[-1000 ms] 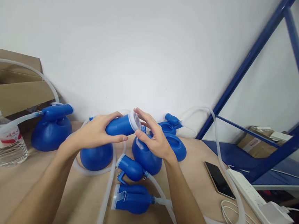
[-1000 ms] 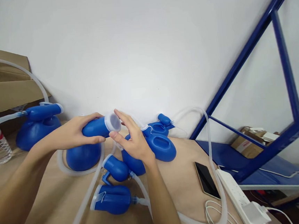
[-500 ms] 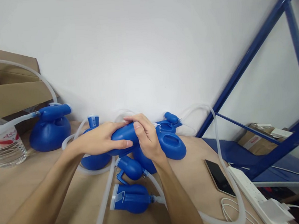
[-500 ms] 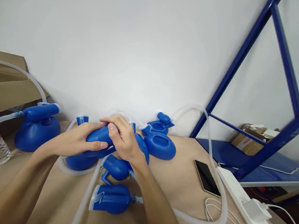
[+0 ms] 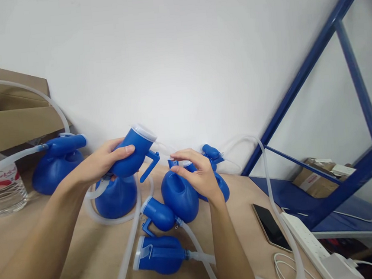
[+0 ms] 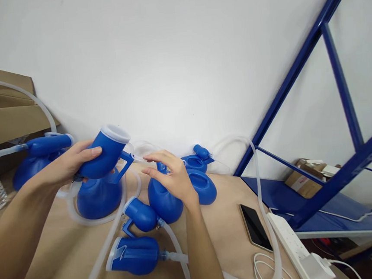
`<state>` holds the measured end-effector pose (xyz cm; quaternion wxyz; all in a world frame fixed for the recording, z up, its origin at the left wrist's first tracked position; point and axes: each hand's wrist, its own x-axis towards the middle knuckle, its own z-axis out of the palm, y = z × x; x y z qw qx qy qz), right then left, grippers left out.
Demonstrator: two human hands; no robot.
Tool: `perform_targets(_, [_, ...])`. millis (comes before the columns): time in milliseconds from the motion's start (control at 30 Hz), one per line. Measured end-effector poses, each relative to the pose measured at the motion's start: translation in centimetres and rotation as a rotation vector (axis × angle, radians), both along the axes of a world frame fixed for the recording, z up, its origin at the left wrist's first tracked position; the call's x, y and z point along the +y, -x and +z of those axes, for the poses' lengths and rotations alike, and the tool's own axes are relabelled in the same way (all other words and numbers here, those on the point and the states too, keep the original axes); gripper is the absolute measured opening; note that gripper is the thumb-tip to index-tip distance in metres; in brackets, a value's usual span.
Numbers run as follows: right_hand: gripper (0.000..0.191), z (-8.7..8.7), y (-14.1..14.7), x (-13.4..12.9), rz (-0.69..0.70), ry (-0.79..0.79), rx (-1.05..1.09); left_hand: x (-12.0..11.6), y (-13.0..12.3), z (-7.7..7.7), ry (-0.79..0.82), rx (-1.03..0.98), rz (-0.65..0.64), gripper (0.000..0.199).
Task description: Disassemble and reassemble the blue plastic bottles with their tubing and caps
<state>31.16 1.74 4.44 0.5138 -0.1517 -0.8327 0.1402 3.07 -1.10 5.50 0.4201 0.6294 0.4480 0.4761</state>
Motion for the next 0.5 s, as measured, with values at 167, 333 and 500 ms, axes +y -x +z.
perform_targets(167, [0.016, -0.8, 1.5, 0.2, -0.101, -0.181, 0.115, -0.3, -0.4, 0.1, -0.017, 0.004, -0.102, 0.070])
perform_targets(333, [0.024, -1.7, 2.1, 0.6, -0.145, -0.250, 0.138, -0.7, -1.1, 0.3, 0.020, -0.005, -0.170, 0.067])
perform_targets(500, [0.029, -2.0, 2.6, 0.8, -0.099, -0.228, 0.154, -0.9, -1.5, 0.3, -0.071, 0.090, -0.138, 0.066])
